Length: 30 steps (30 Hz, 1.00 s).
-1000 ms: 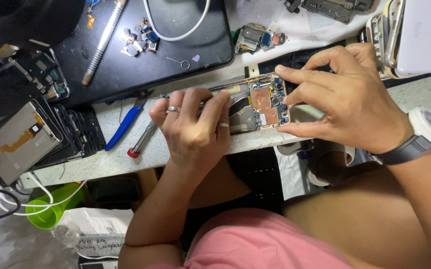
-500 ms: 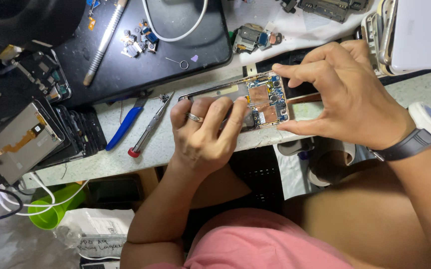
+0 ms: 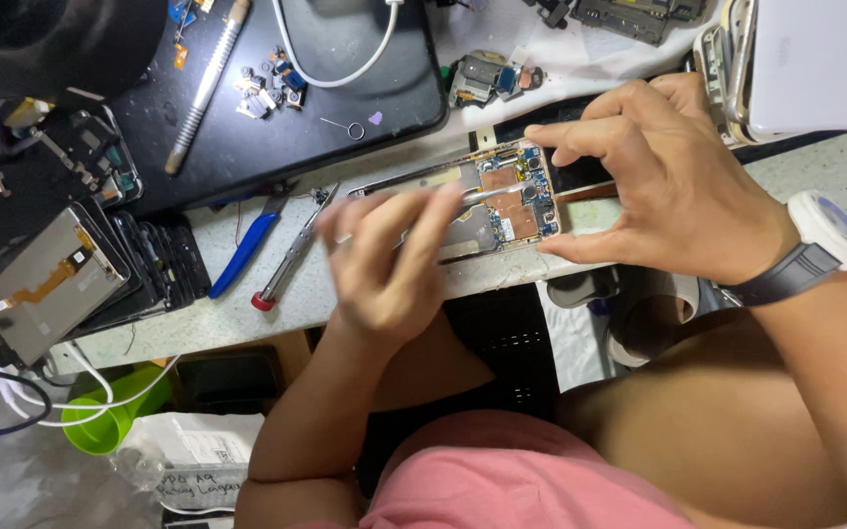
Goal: The person uses a metal spudger to carefully pry and lift internal components and ribbon cables inside a disassembled smartphone. They manipulate the motherboard area and adjust connectors while the phone remains open on the workbench.
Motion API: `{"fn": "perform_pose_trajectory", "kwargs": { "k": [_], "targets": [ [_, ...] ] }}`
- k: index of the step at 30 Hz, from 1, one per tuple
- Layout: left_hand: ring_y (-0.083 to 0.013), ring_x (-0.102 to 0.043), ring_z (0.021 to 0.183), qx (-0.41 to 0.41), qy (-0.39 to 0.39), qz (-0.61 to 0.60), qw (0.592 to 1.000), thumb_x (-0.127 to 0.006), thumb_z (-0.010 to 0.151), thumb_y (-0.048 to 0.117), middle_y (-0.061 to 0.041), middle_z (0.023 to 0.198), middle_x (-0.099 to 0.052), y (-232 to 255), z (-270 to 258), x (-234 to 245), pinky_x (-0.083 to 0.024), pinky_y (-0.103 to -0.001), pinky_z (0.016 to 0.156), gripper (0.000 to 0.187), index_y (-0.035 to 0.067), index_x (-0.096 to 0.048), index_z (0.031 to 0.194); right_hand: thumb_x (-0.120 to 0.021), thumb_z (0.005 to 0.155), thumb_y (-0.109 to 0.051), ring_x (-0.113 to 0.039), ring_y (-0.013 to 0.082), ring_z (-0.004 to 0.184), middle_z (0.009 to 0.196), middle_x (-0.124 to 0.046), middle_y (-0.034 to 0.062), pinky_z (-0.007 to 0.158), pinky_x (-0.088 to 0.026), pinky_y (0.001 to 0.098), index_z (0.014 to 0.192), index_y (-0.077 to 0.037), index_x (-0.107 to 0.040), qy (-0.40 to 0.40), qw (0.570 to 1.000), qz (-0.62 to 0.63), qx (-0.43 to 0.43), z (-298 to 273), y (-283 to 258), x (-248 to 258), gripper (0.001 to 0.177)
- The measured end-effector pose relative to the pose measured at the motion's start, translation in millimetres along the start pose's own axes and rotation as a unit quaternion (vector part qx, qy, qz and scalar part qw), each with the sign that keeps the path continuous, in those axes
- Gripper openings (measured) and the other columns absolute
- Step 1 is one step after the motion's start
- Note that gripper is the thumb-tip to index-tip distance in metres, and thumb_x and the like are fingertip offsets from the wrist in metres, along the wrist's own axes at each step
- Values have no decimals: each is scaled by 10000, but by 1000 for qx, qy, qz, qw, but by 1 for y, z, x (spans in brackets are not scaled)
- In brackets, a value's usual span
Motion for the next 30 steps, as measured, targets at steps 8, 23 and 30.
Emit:
{"fn": "perform_pose_trajectory", "kwargs": {
  "k": [8, 23, 30],
  "targets": [
    [-233, -597, 876, 118, 140, -56, 981, -699, 1010, 18, -76, 1057, -627, -25, -16, 22, -456, -294, 764, 240, 32, -657, 1246, -905, 679, -231, -577, 297, 1190, 1339, -568, 138, 974, -470, 423, 1194, -98, -420, -7, 995, 99, -31, 0, -5, 0, 720],
    [-172, -689, 753, 191, 82, -96, 973, -784, 1028, 156, -89, 1064, -671, -40, -5, -1, -560, -288, 646, 220, 47, -681, 1190, -626, 915, 102, -665, 179, 1129, 1498, -535, 225, 892, -620, 332, 1267, -144, -369, 113, 818, 531, -190, 5, 5, 10, 501],
    [-38, -531, 573, 265, 123, -222, 930, -760, 1019, 66, -21, 738, -632, -63, -25, -1, -406, -210, 527, 96, 24, -679, 1050, -644, 1140, 91, -662, 163, 957, 1198, -655, 201, 796, -540, 257, 1330, -67, -433, 201, 750, 599, -196, 5, 19, -20, 325]
  ]
}}
Point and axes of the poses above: each hand's wrist, its own z-axis towards the middle knuckle, its own x-axis out of the back of the hand, y = z × x, the point moved 9 cm from there along z, towards the middle knuckle
